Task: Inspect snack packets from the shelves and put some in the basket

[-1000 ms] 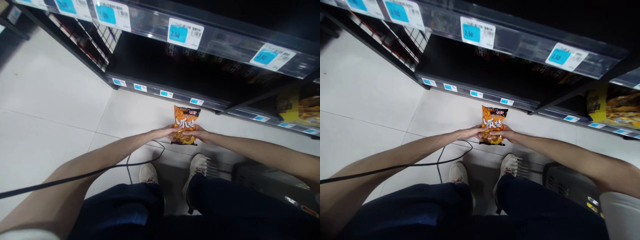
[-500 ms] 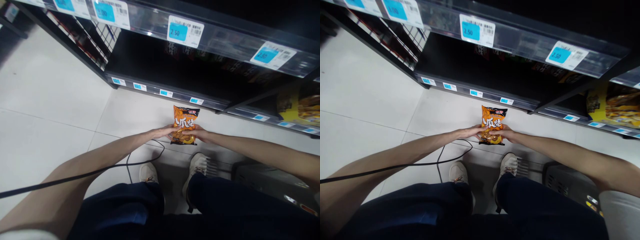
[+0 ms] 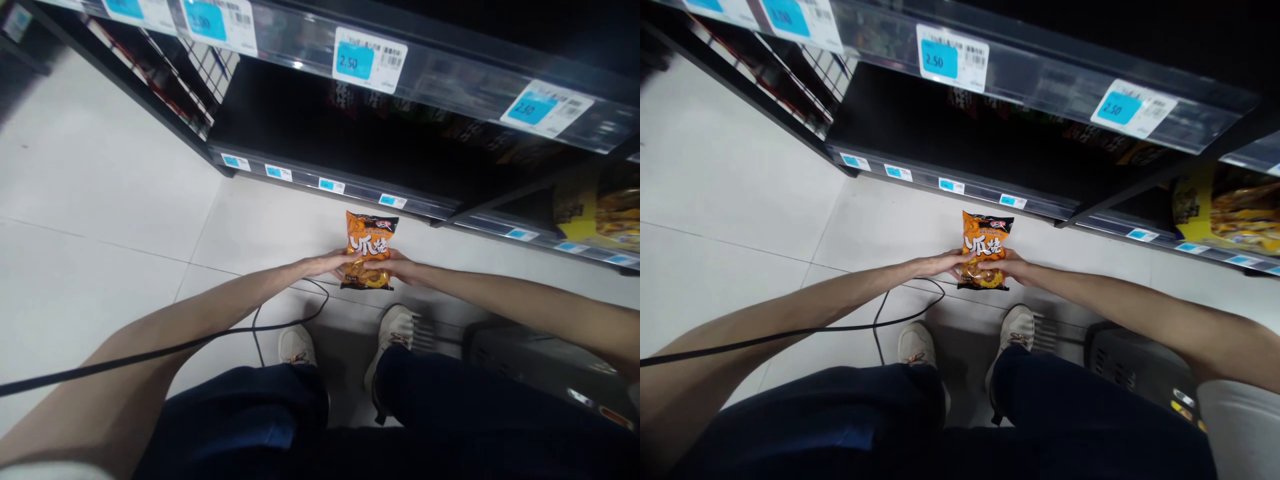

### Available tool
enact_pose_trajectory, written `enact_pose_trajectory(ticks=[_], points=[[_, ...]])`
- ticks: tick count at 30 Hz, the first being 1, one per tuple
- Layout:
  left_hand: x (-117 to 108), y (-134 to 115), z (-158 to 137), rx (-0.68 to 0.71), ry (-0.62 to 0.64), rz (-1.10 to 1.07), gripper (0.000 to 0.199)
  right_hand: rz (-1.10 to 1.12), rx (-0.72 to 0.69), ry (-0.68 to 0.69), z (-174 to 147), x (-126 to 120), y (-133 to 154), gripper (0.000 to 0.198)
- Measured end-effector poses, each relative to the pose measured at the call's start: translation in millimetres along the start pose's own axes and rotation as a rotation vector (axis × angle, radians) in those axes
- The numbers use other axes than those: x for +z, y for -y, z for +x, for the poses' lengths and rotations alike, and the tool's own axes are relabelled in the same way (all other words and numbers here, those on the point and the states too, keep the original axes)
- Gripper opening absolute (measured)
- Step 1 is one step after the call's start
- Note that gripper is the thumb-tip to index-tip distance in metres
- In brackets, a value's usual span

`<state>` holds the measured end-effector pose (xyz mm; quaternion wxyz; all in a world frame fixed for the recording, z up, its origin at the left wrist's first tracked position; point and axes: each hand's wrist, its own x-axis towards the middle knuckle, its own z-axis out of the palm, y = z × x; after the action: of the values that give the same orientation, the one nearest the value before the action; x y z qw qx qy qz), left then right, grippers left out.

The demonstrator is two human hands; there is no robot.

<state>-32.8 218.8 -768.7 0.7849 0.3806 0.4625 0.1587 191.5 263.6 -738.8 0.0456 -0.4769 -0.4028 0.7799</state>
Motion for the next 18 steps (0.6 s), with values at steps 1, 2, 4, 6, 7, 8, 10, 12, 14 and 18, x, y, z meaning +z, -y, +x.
enact_pose_trajectory(ticks=[1,2,4,6,7,8,10,12,14,18], points=[[0,0,0,-0.002,-0.001,0.001,0.072,0.003,-0.002,0.004,1,0,-1,0.056],[0,0,0,-0.002,-0.004,0.001,0.072,0.003,-0.003,0.006,1,-1,-2,0.056],[0,1,1,0.002,-0.004,0.002,0.072,-0.002,0.0,0.006,1,-1,-3,0.055],[0,1,0,-0.005,-0.007,0.013,0.073,-0.006,0.003,0.002,1,0,-2,0.054],[1,0,0,-0.01,-0.007,0.021,0.074,-0.008,0.008,-0.001,0,1,-2,0.055],[1,0,0,-0.013,-0.006,0.027,0.075,-0.012,0.016,-0.006,0,2,-1,0.055],[1,0,-1,-0.019,-0.004,0.033,0.077,-0.024,0.035,-0.018,-3,4,2,0.055],[2,-1,-1,-0.02,0.002,0.034,0.078,-0.036,0.037,-0.018,-6,5,4,0.057],[1,-1,-2,-0.029,-0.005,0.042,0.079,-0.035,0.021,0.018,-8,6,7,0.059],[-1,1,-2,-0.05,-0.017,0.063,0.078,0.02,0.054,0.069,-5,7,7,0.055]])
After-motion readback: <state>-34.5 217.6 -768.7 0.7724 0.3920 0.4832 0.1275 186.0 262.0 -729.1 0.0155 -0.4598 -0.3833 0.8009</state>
